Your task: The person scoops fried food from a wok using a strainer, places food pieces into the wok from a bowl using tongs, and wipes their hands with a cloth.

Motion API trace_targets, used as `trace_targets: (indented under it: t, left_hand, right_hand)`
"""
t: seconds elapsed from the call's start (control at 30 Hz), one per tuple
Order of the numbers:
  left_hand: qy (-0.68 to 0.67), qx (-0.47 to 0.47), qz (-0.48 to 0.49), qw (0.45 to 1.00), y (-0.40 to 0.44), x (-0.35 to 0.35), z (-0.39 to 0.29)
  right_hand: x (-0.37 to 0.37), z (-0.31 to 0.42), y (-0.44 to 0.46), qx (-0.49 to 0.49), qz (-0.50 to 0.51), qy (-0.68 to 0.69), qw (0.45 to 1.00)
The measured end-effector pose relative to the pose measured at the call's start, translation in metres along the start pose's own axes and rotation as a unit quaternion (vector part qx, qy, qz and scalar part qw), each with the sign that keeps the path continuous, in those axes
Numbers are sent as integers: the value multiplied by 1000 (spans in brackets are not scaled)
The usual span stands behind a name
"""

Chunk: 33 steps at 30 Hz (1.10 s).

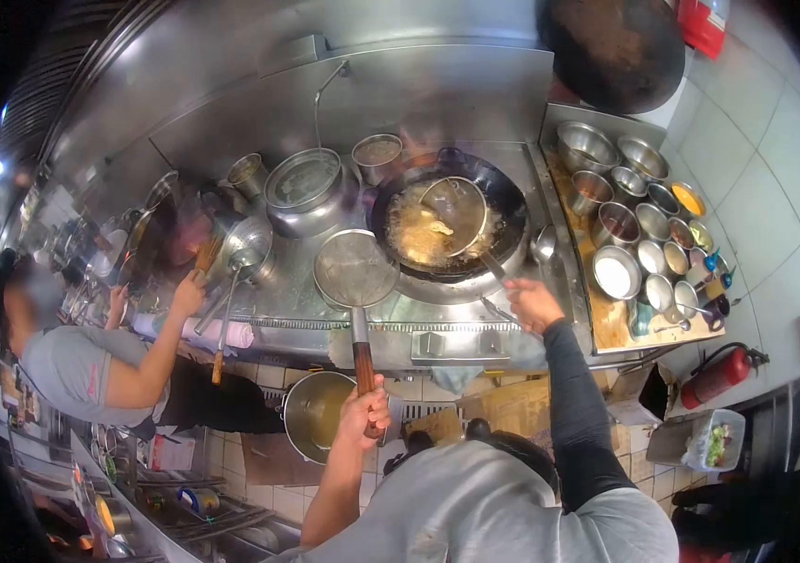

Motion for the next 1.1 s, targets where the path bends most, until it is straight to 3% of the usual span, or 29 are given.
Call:
trace_targets:
  t: [0.07,0.33,0.73,0.9,1.03,1.1]
  left_hand:
    - [0,-9,0,1000,1,-3,-5]
    - [-2,1,-31,1000,-8,-9,-3]
    - [-34,13,1,999,-15,-11,9]
    - [-56,24,14,998,-17,-16,11]
    - [-68,27,21,997,-15,-15,10]
    - [-86,30,30,995,-12,-11,8]
  right_hand:
    - [-9,-2,6,-33,60,116,991]
    - [22,9,-14,-55,113,98,987]
    - [-3,4,-34,-48,125,167,977]
    - [-32,14,-51,-29,147,165,975]
    - [-66,18,-60,5,110,104,988]
    - [-78,14,-60,39,115,7,993]
Point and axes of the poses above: each hand's wrist, its own y-axis towards the middle knuckle, its own x-axis out of the back of the hand, z = x × y, the point moved 2 cm from there along y, towards the middle knuckle, and after that the axes turned 3 degrees about y, right-handed, at the moved point
